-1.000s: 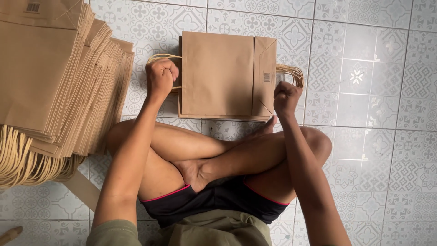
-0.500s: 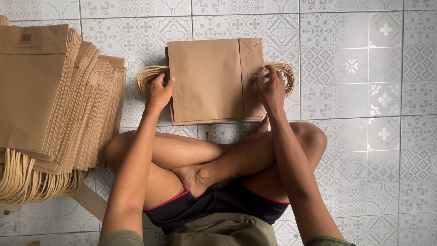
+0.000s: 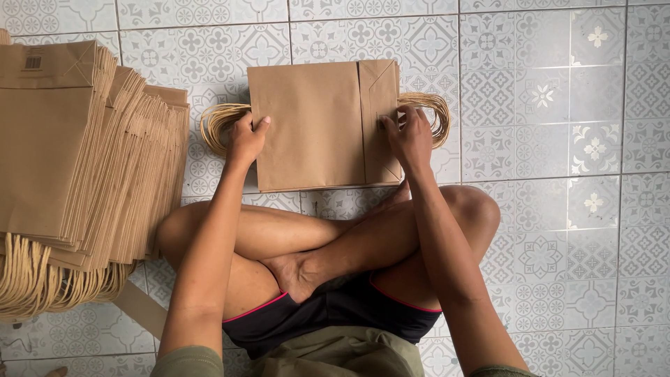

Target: The person is shaping and folding paper bags from a large stack on the floor.

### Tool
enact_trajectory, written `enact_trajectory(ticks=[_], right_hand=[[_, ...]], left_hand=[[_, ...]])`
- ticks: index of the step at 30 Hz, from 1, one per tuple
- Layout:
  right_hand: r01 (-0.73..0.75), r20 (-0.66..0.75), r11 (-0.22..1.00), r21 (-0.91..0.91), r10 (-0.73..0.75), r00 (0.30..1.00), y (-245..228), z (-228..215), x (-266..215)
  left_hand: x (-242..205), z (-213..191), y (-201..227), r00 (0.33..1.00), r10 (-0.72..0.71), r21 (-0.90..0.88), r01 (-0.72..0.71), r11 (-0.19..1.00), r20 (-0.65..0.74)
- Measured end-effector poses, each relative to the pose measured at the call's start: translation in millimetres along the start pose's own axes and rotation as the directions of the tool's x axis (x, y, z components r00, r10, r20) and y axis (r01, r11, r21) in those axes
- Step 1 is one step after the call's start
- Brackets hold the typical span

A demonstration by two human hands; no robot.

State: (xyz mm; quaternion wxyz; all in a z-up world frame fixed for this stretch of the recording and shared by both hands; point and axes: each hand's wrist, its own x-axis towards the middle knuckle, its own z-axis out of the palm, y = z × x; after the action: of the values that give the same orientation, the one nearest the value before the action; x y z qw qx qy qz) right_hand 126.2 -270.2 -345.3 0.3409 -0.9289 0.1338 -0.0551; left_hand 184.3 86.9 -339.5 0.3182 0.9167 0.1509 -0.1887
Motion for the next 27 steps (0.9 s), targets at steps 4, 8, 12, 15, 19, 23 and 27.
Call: enact_trajectory(ticks=[4,8,12,15,19,23,27], right_hand=[[0.010,-0.017,1.000,0.016,-0.010,1.000,8.8,4.0,2.7],[-0.132,0.124,0.990,-0.049,0.137,0.983,3.6,0.1,4.1],[-0.171,0.192,0.977,-0.125,0.193,0.962,-2.0,-0.3,7.1],[-0.212,0.231,0.963,-0.165,0.247,0.941,-4.1,5.5,8.2],[-0.239,0.263,0.963,-0.124,0.265,0.928,-26.7,-8.2,6.4],[-0.254,0.265,0.956,-0.147,0.286,0.921,-22.0,-4.3,9.6],[-0.253,0.268,0.941,-0.227,0.310,0.912,-23.3,-5.4,13.2]], left_hand=[[18.2,10.2,-8.5,0.999,0.007,-0.010,-0.007,1.000,-0.033],[4.0,-7.2,4.3,0.997,-0.065,-0.060,0.063,0.996,-0.034],[23.4,-2.7,-20.9,0.999,-0.016,-0.044,0.014,0.999,-0.031],[16.5,1.7,-3.9,1.000,-0.023,-0.062,0.023,0.998,-0.004],[26.0,6.5,-2.9,0.998,-0.059,0.044,0.058,0.997,0.027],[28.5,4.9,-3.3,0.996,-0.072,0.075,0.068,0.995,0.050],[21.9,-12.3,-6.8,0.992,-0.064,0.012,0.063,0.998,0.108]])
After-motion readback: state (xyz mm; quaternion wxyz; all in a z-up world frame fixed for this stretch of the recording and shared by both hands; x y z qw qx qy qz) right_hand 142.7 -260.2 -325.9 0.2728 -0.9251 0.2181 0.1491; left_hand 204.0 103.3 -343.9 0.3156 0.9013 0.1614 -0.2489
